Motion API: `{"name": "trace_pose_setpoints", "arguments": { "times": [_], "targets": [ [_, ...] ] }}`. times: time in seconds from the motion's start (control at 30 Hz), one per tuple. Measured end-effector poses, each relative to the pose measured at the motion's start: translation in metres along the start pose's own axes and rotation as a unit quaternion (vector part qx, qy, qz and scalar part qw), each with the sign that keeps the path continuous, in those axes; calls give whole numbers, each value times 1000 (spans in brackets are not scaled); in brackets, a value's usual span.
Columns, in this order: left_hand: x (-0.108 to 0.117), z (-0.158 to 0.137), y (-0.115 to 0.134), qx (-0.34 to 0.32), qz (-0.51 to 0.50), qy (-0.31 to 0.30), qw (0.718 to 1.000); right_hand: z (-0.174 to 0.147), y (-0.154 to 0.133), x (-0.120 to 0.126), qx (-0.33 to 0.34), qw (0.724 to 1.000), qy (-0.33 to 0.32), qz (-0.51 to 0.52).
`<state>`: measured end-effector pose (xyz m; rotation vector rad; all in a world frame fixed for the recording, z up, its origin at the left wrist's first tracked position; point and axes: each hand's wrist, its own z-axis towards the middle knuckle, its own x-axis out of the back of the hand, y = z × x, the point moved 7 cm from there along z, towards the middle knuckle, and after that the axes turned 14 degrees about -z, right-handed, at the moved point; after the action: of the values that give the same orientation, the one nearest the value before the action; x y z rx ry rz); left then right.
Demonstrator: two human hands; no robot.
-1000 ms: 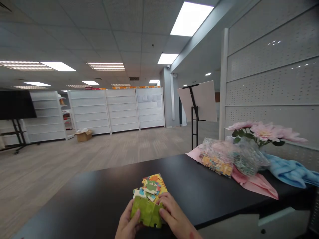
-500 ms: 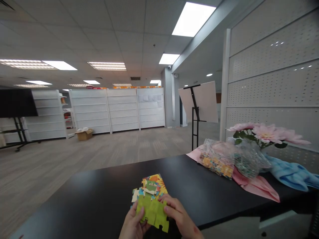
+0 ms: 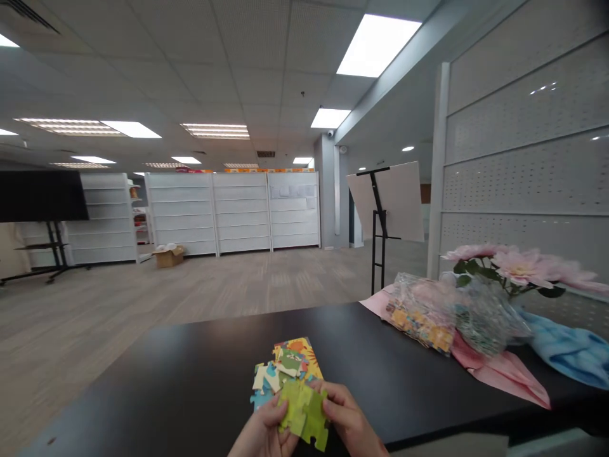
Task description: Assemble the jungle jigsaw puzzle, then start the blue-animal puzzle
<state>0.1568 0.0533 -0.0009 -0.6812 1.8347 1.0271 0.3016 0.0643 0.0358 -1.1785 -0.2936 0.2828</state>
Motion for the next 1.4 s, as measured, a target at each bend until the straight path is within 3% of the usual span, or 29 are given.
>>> {"name": "trace_pose_setpoints", "arguments": {
  "times": [0.3, 0.6, 0.73, 0.93, 1.03, 1.13, 1.17, 1.23, 1.3, 1.4],
  "targets": [
    [15, 5, 4, -48, 20, 68, 996, 4, -19, -6, 3, 997, -6, -79],
    [-2, 5, 9, -201, 133, -44, 970, 7, 2, -8, -24, 998, 2, -55],
    [6, 12, 12, -268, 178, -42, 946, 5, 7, -1, -15, 993, 55, -108],
    [3, 0, 24, -309, 225, 27, 924, 1, 3, 13, -23, 970, 135, -202],
    [-16, -26, 51, -377, 307, 29, 873, -2, -1, 30, -19, 953, 219, -206],
    [-30, -54, 81, -438, 437, 29, 785, -4, -13, 34, -6, 925, 243, -293],
    [-31, -59, 87, -442, 482, 26, 756, -3, -18, 27, 6, 916, 206, -343],
    [-27, -62, 90, -429, 567, 11, 703, 0, -23, 2, 23, 891, 73, -446],
    [-20, -57, 81, -387, 656, -23, 648, -1, -22, -20, 9, 852, -47, -521],
    [-10, -45, 58, -308, 775, -52, 549, 1, -18, -30, -29, 814, -104, -571]
  ]
}}
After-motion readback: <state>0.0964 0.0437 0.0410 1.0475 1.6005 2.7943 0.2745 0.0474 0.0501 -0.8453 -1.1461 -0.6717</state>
